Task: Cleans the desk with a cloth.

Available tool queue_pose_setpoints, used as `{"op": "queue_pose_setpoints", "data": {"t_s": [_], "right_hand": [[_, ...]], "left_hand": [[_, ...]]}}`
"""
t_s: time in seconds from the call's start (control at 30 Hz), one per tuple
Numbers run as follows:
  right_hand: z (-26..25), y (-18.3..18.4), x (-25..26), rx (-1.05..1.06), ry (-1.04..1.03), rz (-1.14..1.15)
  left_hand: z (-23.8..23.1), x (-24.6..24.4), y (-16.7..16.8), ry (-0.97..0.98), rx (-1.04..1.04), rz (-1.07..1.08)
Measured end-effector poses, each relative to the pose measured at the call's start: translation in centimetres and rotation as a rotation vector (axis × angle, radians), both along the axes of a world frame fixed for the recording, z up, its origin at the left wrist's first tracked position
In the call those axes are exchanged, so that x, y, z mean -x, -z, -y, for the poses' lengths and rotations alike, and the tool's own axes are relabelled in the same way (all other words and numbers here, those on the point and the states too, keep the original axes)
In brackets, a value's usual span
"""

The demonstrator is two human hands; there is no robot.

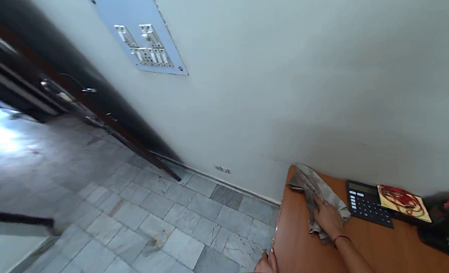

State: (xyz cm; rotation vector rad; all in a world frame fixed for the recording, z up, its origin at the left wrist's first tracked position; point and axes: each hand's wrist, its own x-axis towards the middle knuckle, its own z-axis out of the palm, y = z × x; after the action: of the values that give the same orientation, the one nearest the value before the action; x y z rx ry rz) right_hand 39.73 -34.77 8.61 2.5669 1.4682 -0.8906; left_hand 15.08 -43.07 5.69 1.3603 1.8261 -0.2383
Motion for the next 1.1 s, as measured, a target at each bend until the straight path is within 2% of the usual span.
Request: {"op": "queue_pose_setpoints", "data": {"t_s": [0.2,0.33,0.4,0.57,0.77,0.87,0.97,1.03,1.1], "right_hand": [[7.8,0.2,8.9,-0.027,-0.351,-0.081],[15.3,0.5,12.2,-0.193,-0.493,-0.172],[17.1,0.8,11.3,-0.224,-0.411,-0.156],[20.2,0.1,4.7,-0.064,-0.017,-0.005],[30.0,-0.3,-0.4,0.002,0.561,0.069],[33.4,0.9,-1.4,-0.079,0.832,0.008],[32.4,1.6,0.3,-0.113,0.903,-0.073],[29.4,0.8,3.9,-0.131,0.836,-0.092],[25.6,-0.6,8.4,-0.061,0.709,-0.101]], "left_hand": [[-0.1,-0.1,-0.6,-0.002,0.074,0.033],[0.0,-0.4,-1.2,0.003,0.099,0.011],[0.0,-0.3,-1.2,0.017,0.091,0.034],[0.2,0.6,-0.4,0.020,0.052,0.169],[0.0,1.2,0.1,0.034,0.052,0.248],[-0.2,1.3,0.2,0.032,0.055,0.267],[-0.4,1.5,0.5,0.020,0.068,0.319],[-0.6,1.8,0.8,0.012,0.072,0.401],[-0.8,2.3,1.5,-0.009,0.071,0.515]]}}
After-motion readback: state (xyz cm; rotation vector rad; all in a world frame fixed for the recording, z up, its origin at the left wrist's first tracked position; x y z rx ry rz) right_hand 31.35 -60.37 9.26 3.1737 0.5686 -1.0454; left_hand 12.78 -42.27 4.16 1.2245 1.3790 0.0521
